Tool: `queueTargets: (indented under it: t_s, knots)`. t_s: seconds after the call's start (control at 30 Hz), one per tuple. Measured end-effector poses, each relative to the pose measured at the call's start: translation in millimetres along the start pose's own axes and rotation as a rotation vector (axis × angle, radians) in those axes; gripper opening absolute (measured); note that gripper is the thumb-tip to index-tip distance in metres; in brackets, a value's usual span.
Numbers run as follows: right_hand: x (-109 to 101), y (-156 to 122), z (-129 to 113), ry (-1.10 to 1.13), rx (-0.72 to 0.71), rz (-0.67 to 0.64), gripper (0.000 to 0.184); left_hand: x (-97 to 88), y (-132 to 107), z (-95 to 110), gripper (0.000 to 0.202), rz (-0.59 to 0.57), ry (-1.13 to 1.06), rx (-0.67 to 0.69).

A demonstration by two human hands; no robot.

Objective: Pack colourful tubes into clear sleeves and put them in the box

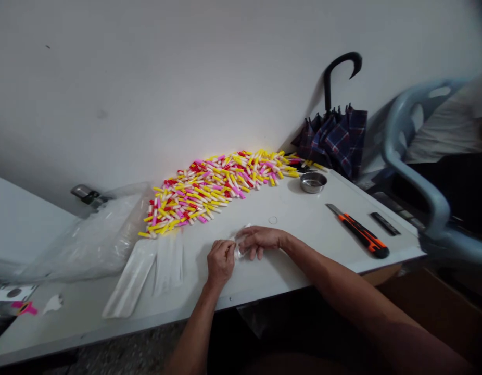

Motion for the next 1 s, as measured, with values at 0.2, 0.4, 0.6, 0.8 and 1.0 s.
queueTargets:
  t_s: [0.2,0.4,0.6,0.8,1.0]
  knots:
    - [-60.1,59.9,-82.1,-0.741,-0.377,0.721,0.031,-1.9,-2.1,-0.8,0.018,0.047,0.029,-0.020]
    - [-43.1,107.0,-100.9,-0.916,-0.417,0.704,0.029,-2.8,-2.4,1.3,0.018,0.030,0.033,-0.030]
    - [-47.9,90.8,-97.1,-0.974,-0.435,0.668,0.026,-5.7,-0.9,1.7,0.018,0.067,0.013,-0.041]
    - [-85.5,-3.1,-83.3,-0.959,-0.521,0.517,0.019,-6.1,-0.5,0.6,0.017,0.082,0.003,-0.042]
    - [-74.4,-39.2,-57.5,-1.003,-0.434,0.322,0.007,-6.4,-1.3,0.9,0.017,0.084,0.022,-0.023]
Point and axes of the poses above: each hand's wrist, its own y-axis towards the middle knuckle, its own x-axis out of the palm, z = x × y, the point moved 8 cm from there along y, towards the middle knuckle, and after that the axes turned 12 degrees about z, right-handed, at the moved point
